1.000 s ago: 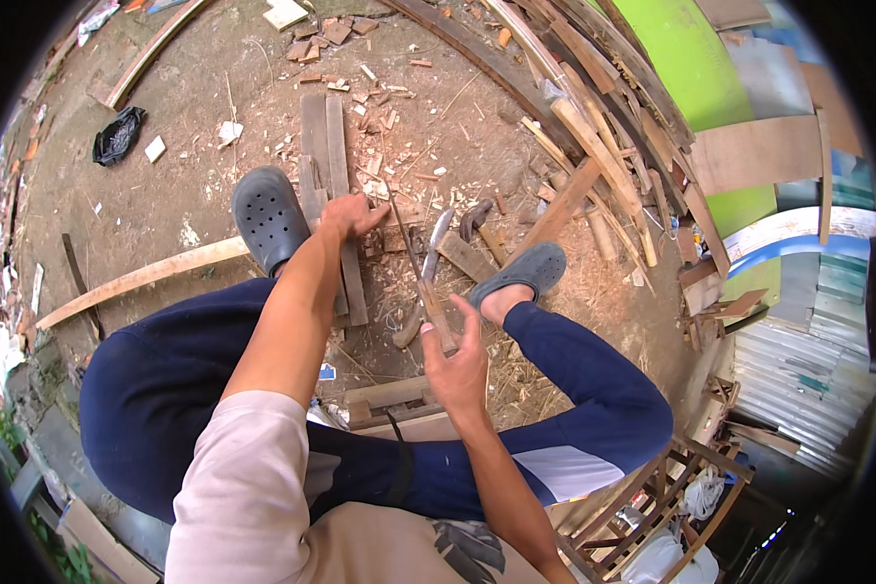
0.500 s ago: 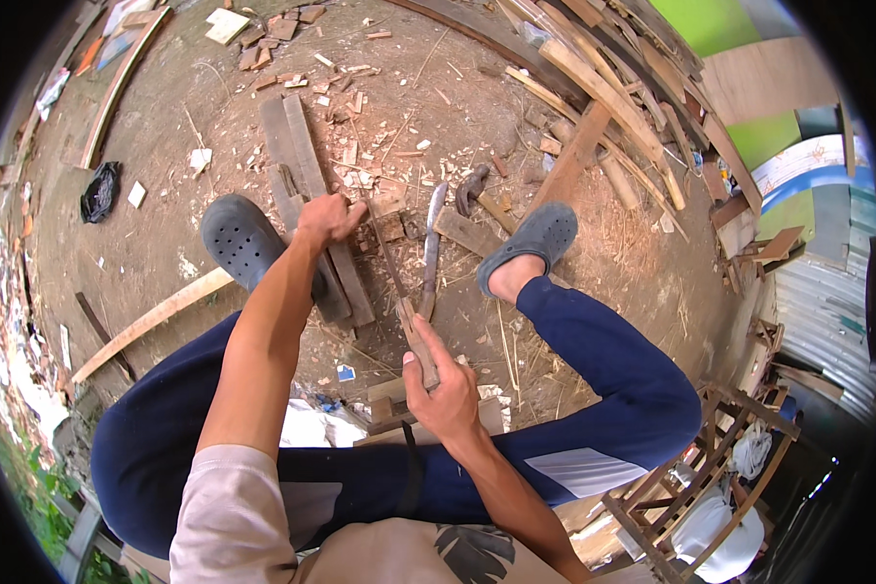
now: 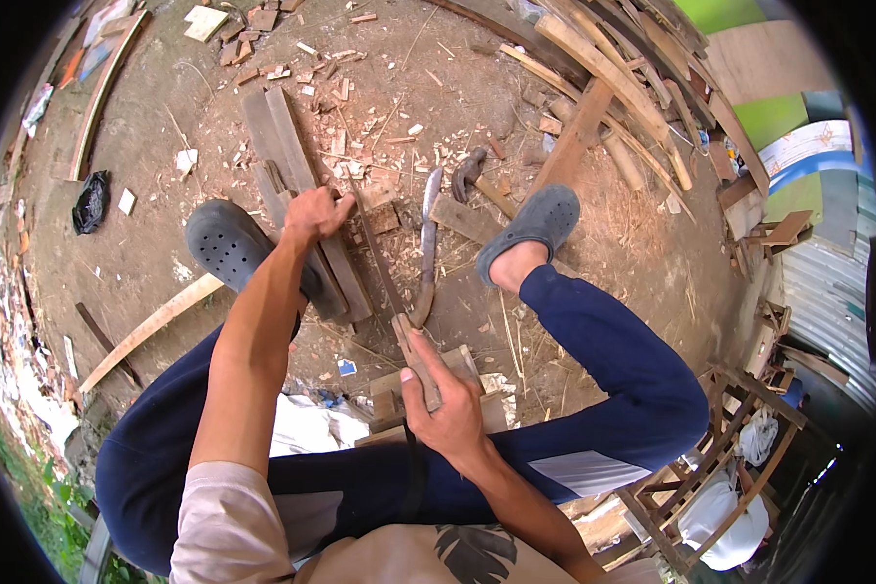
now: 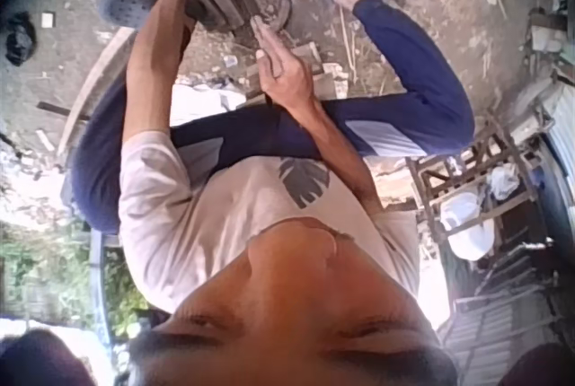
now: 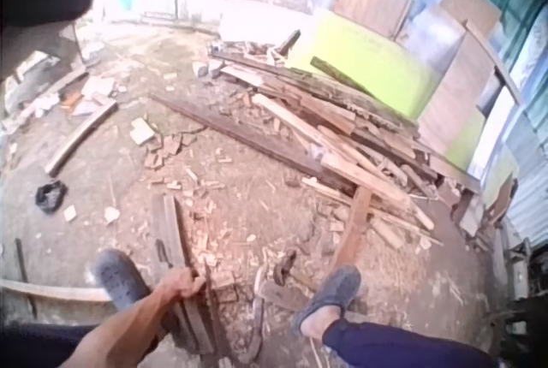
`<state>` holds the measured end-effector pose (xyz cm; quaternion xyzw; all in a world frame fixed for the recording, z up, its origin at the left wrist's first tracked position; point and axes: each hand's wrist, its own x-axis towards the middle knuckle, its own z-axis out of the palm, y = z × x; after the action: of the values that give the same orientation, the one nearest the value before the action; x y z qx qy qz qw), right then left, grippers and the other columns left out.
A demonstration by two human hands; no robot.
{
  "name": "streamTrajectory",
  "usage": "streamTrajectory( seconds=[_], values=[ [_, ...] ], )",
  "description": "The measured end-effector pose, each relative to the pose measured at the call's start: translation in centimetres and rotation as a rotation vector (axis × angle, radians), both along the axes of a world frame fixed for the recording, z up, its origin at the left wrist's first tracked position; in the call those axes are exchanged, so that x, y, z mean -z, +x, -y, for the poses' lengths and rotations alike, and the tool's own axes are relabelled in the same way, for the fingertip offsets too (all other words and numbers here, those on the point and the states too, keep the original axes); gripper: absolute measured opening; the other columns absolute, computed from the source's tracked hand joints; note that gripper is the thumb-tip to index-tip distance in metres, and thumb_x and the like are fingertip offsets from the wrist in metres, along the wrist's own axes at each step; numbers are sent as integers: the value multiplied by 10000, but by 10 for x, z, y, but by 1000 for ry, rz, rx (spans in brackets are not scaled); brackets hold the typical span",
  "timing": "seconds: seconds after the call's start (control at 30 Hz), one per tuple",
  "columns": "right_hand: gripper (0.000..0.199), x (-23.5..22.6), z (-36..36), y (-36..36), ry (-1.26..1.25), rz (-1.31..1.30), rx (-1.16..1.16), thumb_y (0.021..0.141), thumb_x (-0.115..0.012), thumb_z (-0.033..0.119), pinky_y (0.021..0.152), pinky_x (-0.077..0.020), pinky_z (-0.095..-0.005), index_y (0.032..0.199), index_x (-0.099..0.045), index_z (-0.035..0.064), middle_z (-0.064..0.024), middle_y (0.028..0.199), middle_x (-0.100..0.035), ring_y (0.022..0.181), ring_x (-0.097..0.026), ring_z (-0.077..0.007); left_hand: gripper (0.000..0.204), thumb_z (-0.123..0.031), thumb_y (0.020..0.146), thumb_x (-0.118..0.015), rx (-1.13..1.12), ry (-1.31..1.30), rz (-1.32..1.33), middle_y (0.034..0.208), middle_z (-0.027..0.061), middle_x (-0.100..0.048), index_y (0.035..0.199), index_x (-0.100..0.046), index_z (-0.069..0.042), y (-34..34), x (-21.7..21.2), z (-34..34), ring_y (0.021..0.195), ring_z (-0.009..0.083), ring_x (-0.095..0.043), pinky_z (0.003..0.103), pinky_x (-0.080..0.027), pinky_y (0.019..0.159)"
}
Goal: The person sits on the ground and assembles a wooden frame by joining planks with nails. They use a hammer to drive nails into the wood, securing the pieces together. The person adjusts the frame and continues hammering to complete the assembly.
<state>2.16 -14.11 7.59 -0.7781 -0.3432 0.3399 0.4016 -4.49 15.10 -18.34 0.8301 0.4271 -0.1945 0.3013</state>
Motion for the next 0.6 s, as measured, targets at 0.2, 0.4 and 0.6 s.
streamTrajectory(
  seconds=[0.2, 0.4, 0.6],
  values=[
    [488, 27, -23, 14, -18, -14, 18, 942, -630, 163, 685, -567, -429, 1399, -566, 3, -294, 1049, -701, 852, -712, -445, 845, -667, 969, -379, -4, -28, -21, 1004, 342, -697, 908, -709, 108, 1, -3, 0, 954, 435, -702, 511, -547, 893],
    [499, 1, -1, 5, -15, 4, 18, 943, -626, 155, 704, -569, -427, 1410, -552, -4, -297, 1086, -696, 850, -719, -436, 840, -650, 968, -370, 3, -38, -19, 970, 355, -692, 887, -709, 114, 7, -10, -1, 912, 437, -703, 507, -548, 883],
    [515, 54, -46, 11, -7, 27, 13, 941, -625, 155, 687, -559, -476, 1429, -533, 22, -298, 1026, -703, 777, -705, -458, 804, -611, 987, -396, 5, -14, 11, 979, 366, -685, 923, -701, 130, 1, -4, 0, 932, 460, -696, 512, -545, 877]
  ],
)
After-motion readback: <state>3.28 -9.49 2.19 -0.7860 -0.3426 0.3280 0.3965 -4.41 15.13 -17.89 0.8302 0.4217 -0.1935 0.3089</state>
